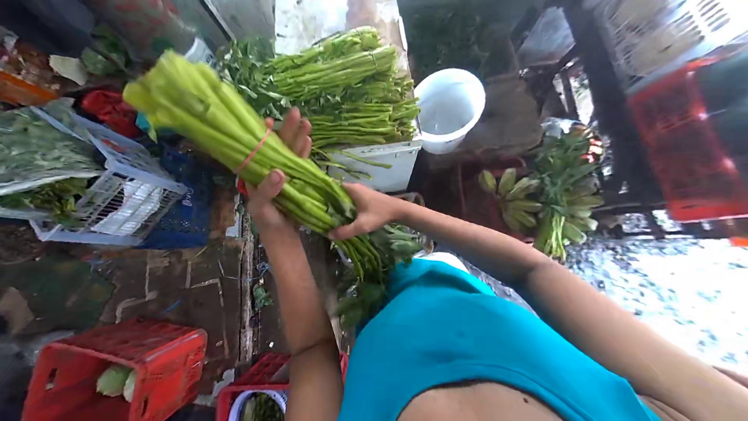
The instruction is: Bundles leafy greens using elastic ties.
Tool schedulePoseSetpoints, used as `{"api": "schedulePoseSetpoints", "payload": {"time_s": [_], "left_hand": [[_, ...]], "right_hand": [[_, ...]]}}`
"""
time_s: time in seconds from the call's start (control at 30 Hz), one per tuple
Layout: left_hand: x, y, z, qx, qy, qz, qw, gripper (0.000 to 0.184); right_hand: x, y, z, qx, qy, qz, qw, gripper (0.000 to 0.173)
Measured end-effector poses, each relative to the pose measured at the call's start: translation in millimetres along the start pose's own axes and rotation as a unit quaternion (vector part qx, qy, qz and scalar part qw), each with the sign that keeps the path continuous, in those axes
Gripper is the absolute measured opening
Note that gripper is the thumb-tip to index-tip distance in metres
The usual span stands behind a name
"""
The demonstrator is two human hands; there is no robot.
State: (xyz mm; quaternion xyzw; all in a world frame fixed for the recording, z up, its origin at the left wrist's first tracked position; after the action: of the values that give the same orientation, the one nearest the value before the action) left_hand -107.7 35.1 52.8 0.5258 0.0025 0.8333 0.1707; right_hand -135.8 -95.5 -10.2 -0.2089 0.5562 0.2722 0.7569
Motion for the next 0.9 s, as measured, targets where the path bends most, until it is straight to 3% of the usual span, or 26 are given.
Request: {"api": "schedulePoseSetpoints", "payload": {"time_s": [0.07, 0.17, 0.2, 0.27, 0.33, 0.4, 0.53, 0.7, 0.77, 0.9], "left_hand": [[-3, -22, -24, 0.032, -0.012, -0.015, 0.999, 0.071], [6, -55, -59, 0.135, -0.055, 0.151, 0.978, 0.062], [8, -63, -71, 0.179, -0.09, 0.208, 0.957, 0.056], [7, -71, -89, 0.24, -0.159, 0.306, 0.907, 0.054], [-3, -74, -97, 0.265, -0.22, 0.363, 0.866, 0.068], [-13, -72, -100, 0.265, -0.258, 0.383, 0.846, 0.079], [-28, -60, -98, 0.253, -0.27, 0.386, 0.845, 0.085], [-36, -46, -91, 0.22, -0.275, 0.412, 0.84, 0.093], [-34, -40, -89, 0.182, -0.291, 0.462, 0.818, 0.098], [-31, -33, -83, 0.141, -0.289, 0.518, 0.793, 0.088]], "right_hand": [[21, 25, 3, -0.046, 0.037, -0.014, 0.998, 0.085], [54, 33, -2, -0.092, 0.084, -0.126, 0.984, 0.114], [68, 28, -7, -0.088, 0.099, -0.131, 0.982, 0.113], [82, 13, -14, -0.043, 0.103, -0.113, 0.987, 0.085], [66, 5, -10, 0.038, 0.016, -0.141, 0.989, 0.042], [30, 7, 1, 0.095, -0.083, -0.173, 0.977, 0.019], [-27, 25, 23, 0.106, -0.223, -0.223, 0.943, 0.018], [-19, 33, 30, 0.102, -0.263, -0.316, 0.906, 0.019], [-16, 32, 28, 0.111, -0.243, -0.326, 0.907, 0.013], [-13, 14, 29, 0.101, -0.145, -0.232, 0.957, 0.01]]}}
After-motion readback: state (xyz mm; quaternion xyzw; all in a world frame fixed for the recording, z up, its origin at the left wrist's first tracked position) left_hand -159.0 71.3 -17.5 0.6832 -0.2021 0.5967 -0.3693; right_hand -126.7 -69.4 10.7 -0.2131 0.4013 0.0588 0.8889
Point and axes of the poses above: each hand's wrist, its own z-axis towards the middle knuckle, its own y-axis out of the palm, x = y × z, the point moved 7 cm from there along z, towards the middle knuckle, and after that the axes turned 12 degrees about z, right-handed, at the moved point
